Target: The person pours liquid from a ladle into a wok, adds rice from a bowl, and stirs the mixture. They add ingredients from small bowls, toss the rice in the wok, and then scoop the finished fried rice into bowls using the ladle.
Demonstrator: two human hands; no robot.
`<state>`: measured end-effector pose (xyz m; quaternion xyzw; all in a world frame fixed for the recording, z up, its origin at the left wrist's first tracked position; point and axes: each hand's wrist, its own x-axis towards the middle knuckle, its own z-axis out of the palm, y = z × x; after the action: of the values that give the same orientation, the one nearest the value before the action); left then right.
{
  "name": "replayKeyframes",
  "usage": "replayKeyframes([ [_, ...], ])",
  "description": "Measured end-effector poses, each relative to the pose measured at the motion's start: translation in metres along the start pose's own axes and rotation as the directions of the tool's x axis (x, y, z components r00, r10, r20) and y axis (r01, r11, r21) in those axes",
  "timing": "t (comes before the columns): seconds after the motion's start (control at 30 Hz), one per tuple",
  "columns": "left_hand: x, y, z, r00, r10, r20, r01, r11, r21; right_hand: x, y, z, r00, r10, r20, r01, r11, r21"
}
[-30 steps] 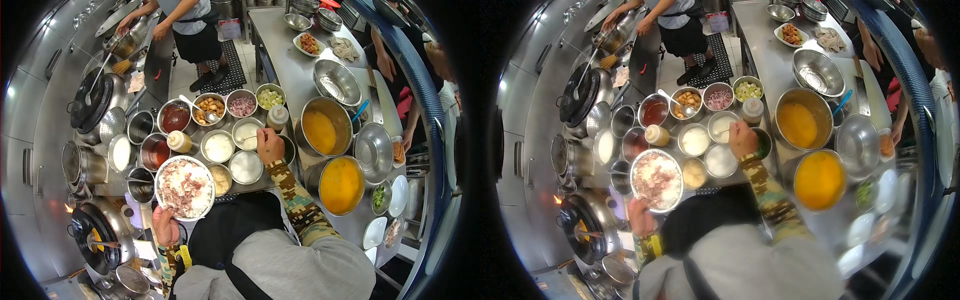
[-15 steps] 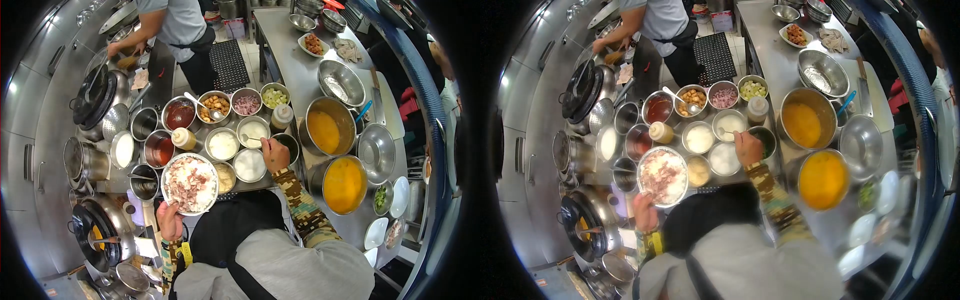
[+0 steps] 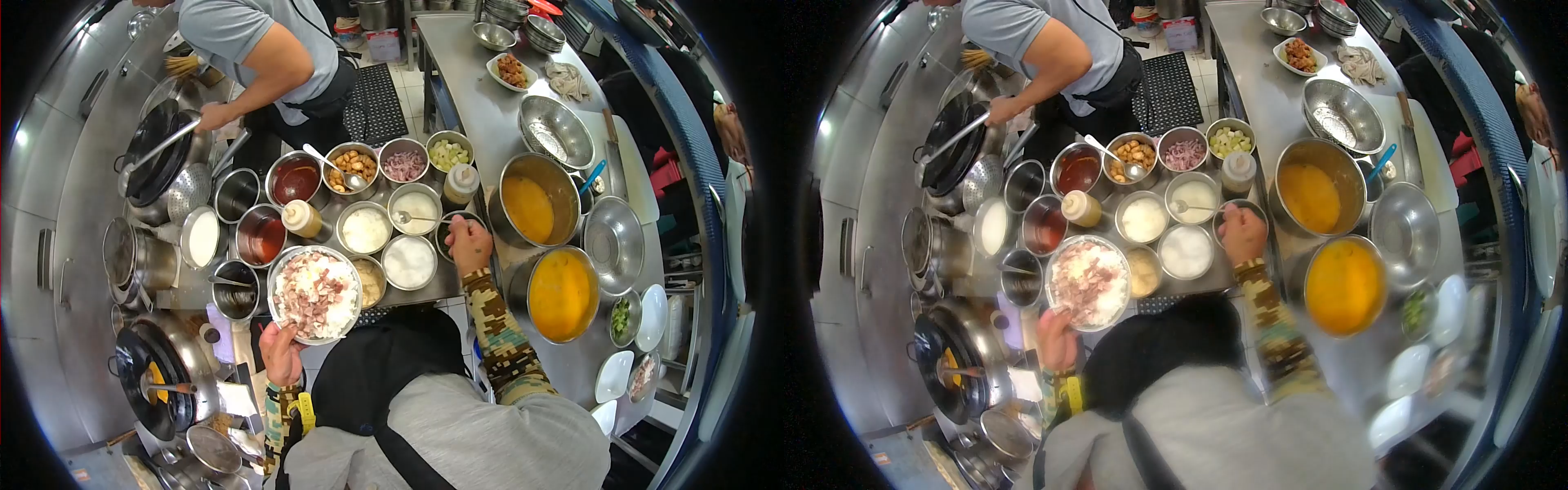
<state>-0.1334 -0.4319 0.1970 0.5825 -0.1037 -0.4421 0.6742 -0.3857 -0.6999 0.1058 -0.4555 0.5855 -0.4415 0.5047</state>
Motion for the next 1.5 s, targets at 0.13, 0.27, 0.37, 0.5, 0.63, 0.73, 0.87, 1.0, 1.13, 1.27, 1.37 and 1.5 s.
replayKeyframes([
  [0.13, 0.006, -0.011, 0.001, 1.000, 0.004, 0.009, -0.005, 0.999, 0.034, -0.016, -0.035, -0.018, 0.991, 0.135, 0.001, -0.133, 0.972, 0.193],
  [0.27, 0.017, -0.024, 0.010, 1.000, 0.005, 0.017, -0.006, 0.999, 0.043, -0.049, -0.086, -0.026, 0.995, 0.023, 0.101, -0.045, 0.975, 0.219],
  [0.37, 0.017, -0.036, 0.007, 0.999, -0.026, 0.028, 0.026, 0.999, 0.029, -0.062, -0.087, -0.021, 0.961, -0.252, 0.115, 0.253, 0.968, 0.005],
  [0.5, 0.009, -0.033, 0.013, 0.999, -0.046, 0.016, 0.046, 0.999, -0.004, -0.056, -0.065, -0.012, 0.842, -0.494, 0.216, 0.539, 0.781, -0.315],
  [0.63, -0.005, -0.024, 0.006, 1.000, -0.029, -0.013, 0.029, 1.000, 0.005, -0.057, -0.039, -0.002, 0.829, -0.493, 0.263, 0.558, 0.758, -0.337],
  [0.73, -0.012, -0.024, -0.005, 0.999, -0.002, -0.048, 0.003, 1.000, 0.031, -0.055, -0.038, -0.007, 0.895, -0.393, 0.211, 0.446, 0.811, -0.380],
  [0.87, -0.017, -0.029, -0.011, 0.999, 0.000, -0.052, 0.001, 0.999, 0.036, -0.058, -0.059, -0.030, 0.951, -0.250, 0.180, 0.276, 0.951, -0.138],
  [1.0, -0.017, -0.044, -0.020, 0.998, -0.033, -0.054, 0.032, 0.999, -0.018, -0.079, -0.102, -0.020, 0.923, -0.297, 0.244, 0.317, 0.947, -0.045],
  [1.13, -0.033, -0.049, -0.025, 0.993, -0.009, -0.118, 0.003, 0.999, -0.046, -0.077, -0.082, 0.017, 0.811, -0.416, 0.411, 0.528, 0.823, -0.208],
  [1.27, -0.064, -0.037, -0.057, 0.987, -0.017, -0.160, 0.005, 0.997, -0.080, -0.079, -0.038, 0.056, 0.649, -0.574, 0.500, 0.729, 0.658, -0.191],
  [1.37, -0.079, -0.032, -0.072, 0.965, 0.104, -0.239, -0.118, 0.992, -0.045, -0.082, -0.024, 0.071, 0.650, -0.514, 0.559, 0.721, 0.649, -0.241],
  [1.5, -0.097, -0.031, -0.085, 0.934, 0.112, -0.338, -0.141, 0.988, -0.063, -0.083, -0.012, 0.080, 0.657, -0.466, 0.592, 0.705, 0.658, -0.264],
])
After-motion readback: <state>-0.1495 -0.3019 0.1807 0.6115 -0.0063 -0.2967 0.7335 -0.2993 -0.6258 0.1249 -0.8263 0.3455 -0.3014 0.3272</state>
